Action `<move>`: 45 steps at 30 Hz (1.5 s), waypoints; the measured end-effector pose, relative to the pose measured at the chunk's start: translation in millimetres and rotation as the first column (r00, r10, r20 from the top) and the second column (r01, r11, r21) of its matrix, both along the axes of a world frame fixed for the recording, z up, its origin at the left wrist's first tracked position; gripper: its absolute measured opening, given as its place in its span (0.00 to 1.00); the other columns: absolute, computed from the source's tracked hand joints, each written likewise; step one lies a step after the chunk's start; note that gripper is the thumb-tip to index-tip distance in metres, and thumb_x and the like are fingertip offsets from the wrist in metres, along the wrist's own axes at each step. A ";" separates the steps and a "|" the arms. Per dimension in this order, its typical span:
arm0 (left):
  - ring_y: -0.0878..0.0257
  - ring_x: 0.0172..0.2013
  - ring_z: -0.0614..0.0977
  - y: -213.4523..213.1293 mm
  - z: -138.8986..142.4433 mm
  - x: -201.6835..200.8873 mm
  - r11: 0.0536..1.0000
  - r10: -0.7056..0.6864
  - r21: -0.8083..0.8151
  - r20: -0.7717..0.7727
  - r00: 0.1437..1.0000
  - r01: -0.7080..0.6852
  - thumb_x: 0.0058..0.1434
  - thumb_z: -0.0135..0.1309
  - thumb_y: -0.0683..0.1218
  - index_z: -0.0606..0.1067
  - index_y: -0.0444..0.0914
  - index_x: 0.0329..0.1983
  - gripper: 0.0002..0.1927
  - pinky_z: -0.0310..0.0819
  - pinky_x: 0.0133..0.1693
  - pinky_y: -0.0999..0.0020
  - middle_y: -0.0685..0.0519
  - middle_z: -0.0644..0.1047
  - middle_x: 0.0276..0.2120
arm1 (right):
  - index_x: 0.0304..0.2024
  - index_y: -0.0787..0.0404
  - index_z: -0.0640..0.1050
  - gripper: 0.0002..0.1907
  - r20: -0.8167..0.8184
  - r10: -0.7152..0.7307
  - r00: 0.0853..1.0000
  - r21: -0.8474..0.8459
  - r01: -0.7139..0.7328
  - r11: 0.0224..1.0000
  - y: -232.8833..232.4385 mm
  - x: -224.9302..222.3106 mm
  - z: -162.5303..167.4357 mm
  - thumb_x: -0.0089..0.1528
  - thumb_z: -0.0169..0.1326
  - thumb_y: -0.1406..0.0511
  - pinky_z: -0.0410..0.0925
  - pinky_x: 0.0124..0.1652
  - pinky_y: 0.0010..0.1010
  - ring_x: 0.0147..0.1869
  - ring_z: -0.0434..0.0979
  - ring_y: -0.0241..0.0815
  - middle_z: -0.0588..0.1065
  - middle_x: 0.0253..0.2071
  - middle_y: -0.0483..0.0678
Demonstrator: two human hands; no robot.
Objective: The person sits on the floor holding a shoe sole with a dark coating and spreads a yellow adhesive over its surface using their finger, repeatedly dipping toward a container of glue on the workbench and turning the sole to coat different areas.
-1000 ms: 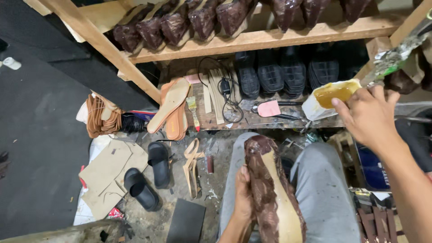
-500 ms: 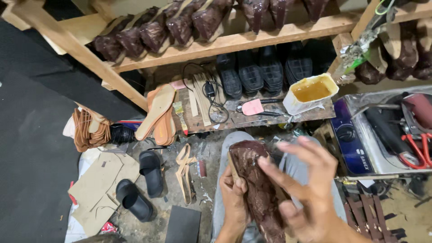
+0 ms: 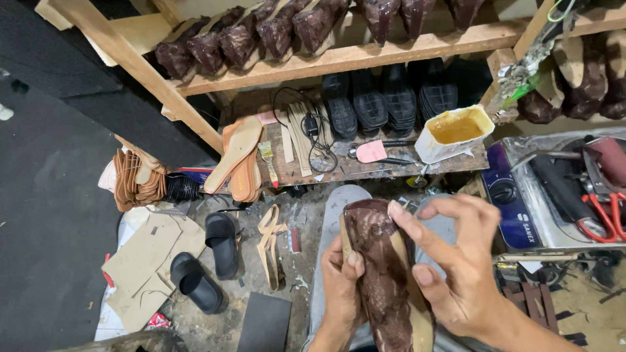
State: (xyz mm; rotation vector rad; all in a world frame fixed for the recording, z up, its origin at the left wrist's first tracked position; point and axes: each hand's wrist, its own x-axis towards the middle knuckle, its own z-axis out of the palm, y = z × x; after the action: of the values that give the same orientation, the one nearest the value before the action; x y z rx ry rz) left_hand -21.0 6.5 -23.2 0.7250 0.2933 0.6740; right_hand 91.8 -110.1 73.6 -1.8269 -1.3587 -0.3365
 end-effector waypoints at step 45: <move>0.64 0.41 0.84 14.1 6.9 -9.2 0.951 -0.272 -0.161 -0.019 0.962 0.265 0.64 0.61 0.51 0.73 0.28 0.58 0.27 0.82 0.45 0.67 0.47 0.82 0.46 | 0.53 0.47 0.84 0.21 0.463 -0.002 0.886 -0.010 0.008 1.000 -13.6 23.8 8.3 0.61 0.49 0.55 0.46 0.62 0.53 0.52 0.66 0.50 0.72 0.40 0.45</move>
State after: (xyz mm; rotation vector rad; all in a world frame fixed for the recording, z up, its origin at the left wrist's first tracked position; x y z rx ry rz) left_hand -30.2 20.6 -16.3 0.6139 0.2761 0.3724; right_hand 115.7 -123.8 81.9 -1.8278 -1.6761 -0.8125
